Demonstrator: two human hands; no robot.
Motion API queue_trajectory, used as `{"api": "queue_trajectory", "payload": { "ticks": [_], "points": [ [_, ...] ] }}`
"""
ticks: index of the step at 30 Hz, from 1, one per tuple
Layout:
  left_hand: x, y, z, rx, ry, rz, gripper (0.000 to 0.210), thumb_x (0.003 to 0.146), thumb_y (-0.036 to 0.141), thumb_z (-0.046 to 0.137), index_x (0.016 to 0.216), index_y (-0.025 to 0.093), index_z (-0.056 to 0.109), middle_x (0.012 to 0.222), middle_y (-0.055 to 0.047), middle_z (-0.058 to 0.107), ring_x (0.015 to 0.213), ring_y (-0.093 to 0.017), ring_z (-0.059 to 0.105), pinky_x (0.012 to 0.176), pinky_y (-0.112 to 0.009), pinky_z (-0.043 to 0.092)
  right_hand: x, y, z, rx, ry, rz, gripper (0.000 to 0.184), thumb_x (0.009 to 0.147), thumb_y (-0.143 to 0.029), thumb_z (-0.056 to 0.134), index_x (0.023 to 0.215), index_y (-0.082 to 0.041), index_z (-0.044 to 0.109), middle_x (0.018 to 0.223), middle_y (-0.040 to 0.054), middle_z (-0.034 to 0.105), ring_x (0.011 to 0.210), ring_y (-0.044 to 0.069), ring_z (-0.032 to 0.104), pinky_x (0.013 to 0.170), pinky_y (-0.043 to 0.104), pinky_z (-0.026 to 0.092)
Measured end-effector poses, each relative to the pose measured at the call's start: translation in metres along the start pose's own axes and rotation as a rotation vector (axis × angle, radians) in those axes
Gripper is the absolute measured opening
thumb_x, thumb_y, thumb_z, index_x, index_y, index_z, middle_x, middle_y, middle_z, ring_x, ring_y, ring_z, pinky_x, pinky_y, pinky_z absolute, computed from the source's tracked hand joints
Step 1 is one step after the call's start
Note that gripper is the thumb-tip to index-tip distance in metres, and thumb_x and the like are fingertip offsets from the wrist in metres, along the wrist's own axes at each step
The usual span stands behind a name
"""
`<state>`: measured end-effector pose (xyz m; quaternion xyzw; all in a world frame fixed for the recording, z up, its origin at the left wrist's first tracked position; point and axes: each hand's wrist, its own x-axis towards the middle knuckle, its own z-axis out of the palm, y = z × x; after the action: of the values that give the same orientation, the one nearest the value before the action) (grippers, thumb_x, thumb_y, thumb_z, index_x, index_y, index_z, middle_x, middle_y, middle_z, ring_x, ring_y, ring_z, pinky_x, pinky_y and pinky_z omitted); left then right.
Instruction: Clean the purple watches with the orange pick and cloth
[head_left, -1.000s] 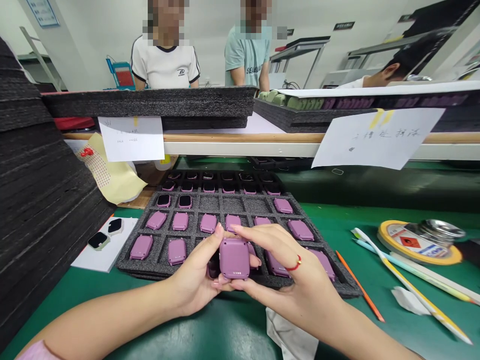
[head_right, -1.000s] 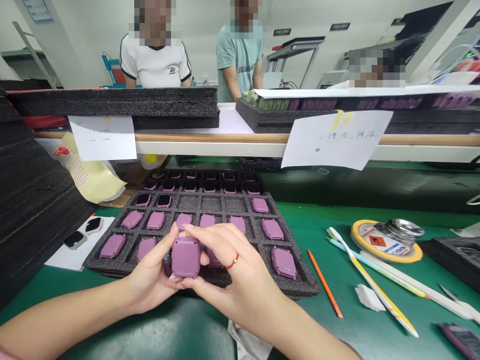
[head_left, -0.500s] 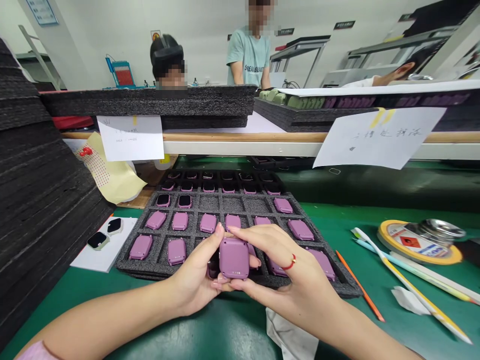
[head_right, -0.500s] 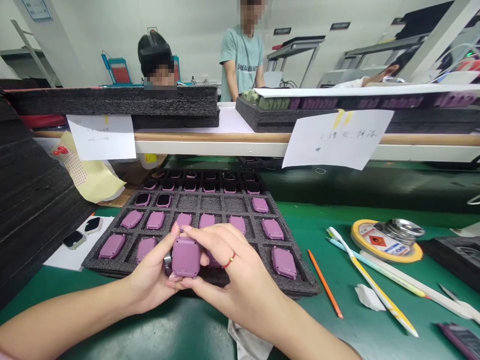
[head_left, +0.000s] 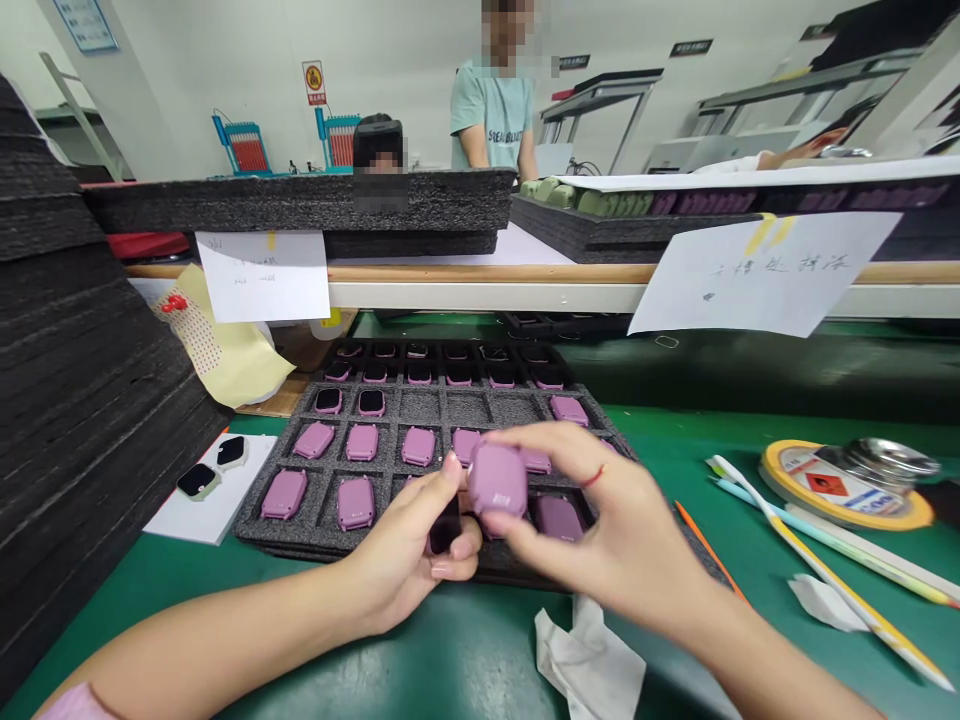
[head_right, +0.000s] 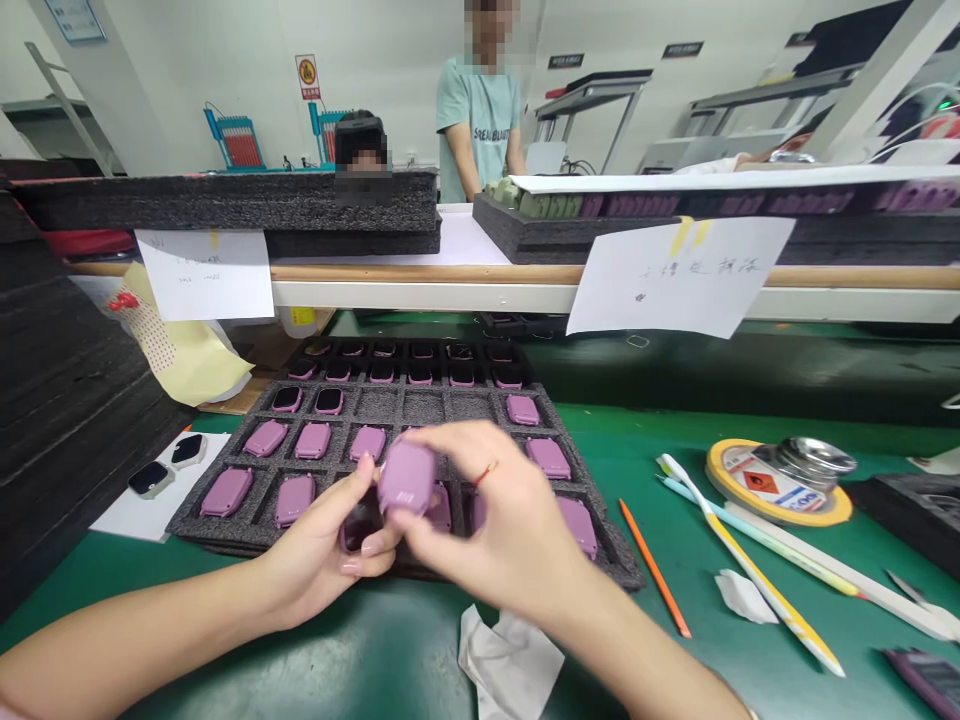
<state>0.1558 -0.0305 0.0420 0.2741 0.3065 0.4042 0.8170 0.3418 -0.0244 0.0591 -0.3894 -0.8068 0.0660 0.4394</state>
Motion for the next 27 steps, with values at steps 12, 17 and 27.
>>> {"api": "queue_trajectory", "payload": {
  "ticks": [12,17,27],
  "points": [
    [0.013,0.004,-0.004,-0.001,0.017,-0.146,0.042,0.075,0.045,0.085,0.092,0.013,0.063,0.095,-0.016,0.08,0.06,-0.013,0.067,0.055,-0.022,0.045,0.013,0.112,0.014,-0.177,-0.125,0.262,0.036,0.093,-0.032,0.055,0.123,-0.017,0.07,0.132,0.0172,0.07,0.13,0.038,0.062,0.109,0.065,0.047],
    [0.013,0.003,-0.01,0.048,-0.193,-0.085,0.051,0.09,0.068,0.055,0.078,0.019,0.054,0.079,-0.012,0.082,0.039,-0.008,0.054,0.04,-0.018,0.03,0.006,0.06,0.016,-0.115,-0.056,0.096,0.037,0.102,-0.03,0.05,0.137,-0.024,0.059,0.14,0.0107,0.065,0.134,0.028,0.058,0.113,0.054,0.047],
    [0.016,0.006,-0.003,0.366,-0.107,0.002,0.054,0.088,0.069,0.059,0.084,0.015,0.064,0.065,-0.003,0.068,0.043,-0.006,0.04,0.042,-0.019,0.026,-0.013,0.041,0.031,0.226,0.032,-0.059,0.003,0.101,-0.022,0.053,0.101,-0.022,0.056,0.104,0.0059,0.071,0.108,0.019,0.066,0.095,0.036,0.054]
  ]
}}
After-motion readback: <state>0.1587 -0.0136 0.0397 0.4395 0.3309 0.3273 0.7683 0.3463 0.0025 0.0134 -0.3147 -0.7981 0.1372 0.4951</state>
